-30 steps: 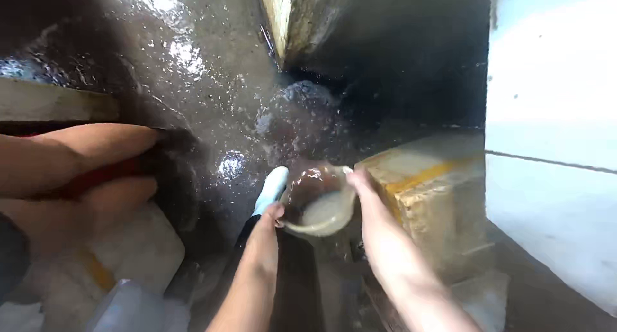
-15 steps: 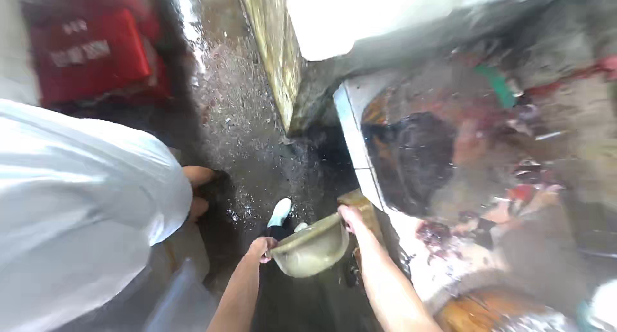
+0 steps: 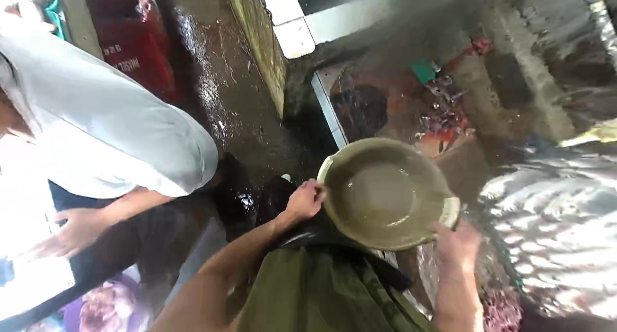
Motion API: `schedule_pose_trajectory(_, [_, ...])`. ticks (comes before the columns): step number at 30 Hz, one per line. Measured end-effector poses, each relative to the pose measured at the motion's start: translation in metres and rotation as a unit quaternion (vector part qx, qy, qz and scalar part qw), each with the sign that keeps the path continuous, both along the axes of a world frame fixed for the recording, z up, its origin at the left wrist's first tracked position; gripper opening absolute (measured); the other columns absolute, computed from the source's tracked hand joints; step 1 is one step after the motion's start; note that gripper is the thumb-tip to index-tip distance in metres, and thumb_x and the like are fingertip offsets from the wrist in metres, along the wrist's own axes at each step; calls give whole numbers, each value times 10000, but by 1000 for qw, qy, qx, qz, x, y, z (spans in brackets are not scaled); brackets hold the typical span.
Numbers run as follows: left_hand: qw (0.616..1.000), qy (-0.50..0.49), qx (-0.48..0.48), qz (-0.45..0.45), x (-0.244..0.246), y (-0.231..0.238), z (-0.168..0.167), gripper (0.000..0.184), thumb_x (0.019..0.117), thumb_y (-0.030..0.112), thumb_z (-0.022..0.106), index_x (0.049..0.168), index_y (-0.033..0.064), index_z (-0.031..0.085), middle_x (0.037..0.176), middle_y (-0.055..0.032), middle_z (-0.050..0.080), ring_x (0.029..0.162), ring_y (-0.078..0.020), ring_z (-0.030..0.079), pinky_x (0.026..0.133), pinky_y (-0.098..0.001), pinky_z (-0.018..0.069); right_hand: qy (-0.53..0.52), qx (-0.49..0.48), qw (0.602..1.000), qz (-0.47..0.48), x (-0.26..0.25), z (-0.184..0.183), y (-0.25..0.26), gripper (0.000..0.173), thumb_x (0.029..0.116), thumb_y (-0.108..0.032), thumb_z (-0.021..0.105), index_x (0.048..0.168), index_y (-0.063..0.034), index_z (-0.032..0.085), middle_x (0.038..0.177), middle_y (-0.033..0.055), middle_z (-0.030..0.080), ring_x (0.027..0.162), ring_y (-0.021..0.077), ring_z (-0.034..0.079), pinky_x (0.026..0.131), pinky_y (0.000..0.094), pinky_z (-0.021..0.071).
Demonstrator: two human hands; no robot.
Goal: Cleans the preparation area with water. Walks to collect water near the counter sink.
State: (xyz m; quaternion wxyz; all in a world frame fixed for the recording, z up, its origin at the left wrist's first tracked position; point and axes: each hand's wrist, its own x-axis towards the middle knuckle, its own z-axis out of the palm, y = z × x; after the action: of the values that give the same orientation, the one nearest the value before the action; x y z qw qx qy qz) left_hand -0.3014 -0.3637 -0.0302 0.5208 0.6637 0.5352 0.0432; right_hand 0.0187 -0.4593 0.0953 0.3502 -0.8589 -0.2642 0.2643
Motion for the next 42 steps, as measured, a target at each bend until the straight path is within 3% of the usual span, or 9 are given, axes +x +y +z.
schedule_pose_trajectory(4, [967,-61,51,-242,23,-18,83,426,1041,473,532,1279,128,612,1017,-115,708,950,-315,703,804,-577,572,3,146,983,-110,12,23,-35,597,736,122,624,1319,11,563,1182,107,677,993,149,698,821,377,631])
schedule_pose_trajectory(8, [952,-47,72,-294,16,-13,101,470,1035,491,529,1254,82,605,999,-140,698,960,-344,698,806,-576,566,32,234,946,-222,20,16,-56,566,744,132,601,1291,-5,563,1162,132,679,998,231,703,798,471,633])
schedule_pose_trajectory(12, [958,-61,11,-281,12,5,86,493,1035,505,521,1255,74,615,978,-128,706,945,-324,695,838,-590,555,121,266,902,-318,13,8,-59,454,848,42,584,1285,-43,502,1136,148,634,978,252,671,780,488,607])
schedule_pose_trajectory(17, [973,-46,-10,-225,-27,29,34,487,1017,494,570,1265,82,649,977,-149,730,926,-312,721,859,-591,574,181,275,870,-366,-9,0,-43,268,943,-31,533,1208,-41,487,994,115,615,817,193,647,682,380,594])
schedule_pose_trajectory(20, [970,39,-37,-237,-56,50,-5,570,1013,522,570,1346,62,617,1103,-206,724,1051,-376,704,953,-631,535,125,240,866,-420,-16,4,-21,397,893,37,567,1276,-7,470,984,161,600,751,237,636,593,414,582])
schedule_pose_trajectory(24, [969,98,-81,-210,-85,80,-23,575,1020,493,590,1365,33,594,1211,-236,689,1138,-384,672,1019,-607,500,61,266,863,-425,-10,-11,-9,413,771,99,655,1161,-5,570,949,170,652,729,287,663,546,487,573])
schedule_pose_trajectory(30, [986,7,-97,-134,-65,106,-25,478,1020,481,579,1273,82,647,1063,-133,719,916,-244,711,850,-495,590,59,284,861,-417,-24,-22,0,346,734,100,685,1057,-14,639,955,151,685,789,267,686,604,486,594])
schedule_pose_trajectory(37, [989,-81,-111,-56,0,123,-3,417,1019,400,623,1216,34,662,1029,-144,716,909,-238,709,864,-459,593,103,283,879,-370,-18,-6,6,587,795,89,630,1354,-20,487,1135,172,650,954,295,689,708,537,621])
schedule_pose_trajectory(42, [990,-34,-101,-89,26,141,-22,441,1026,411,609,1198,8,661,1018,-188,700,930,-303,687,883,-523,555,82,314,888,-326,26,6,21,586,816,104,574,1382,-9,470,1211,164,640,1056,270,679,849,512,612])
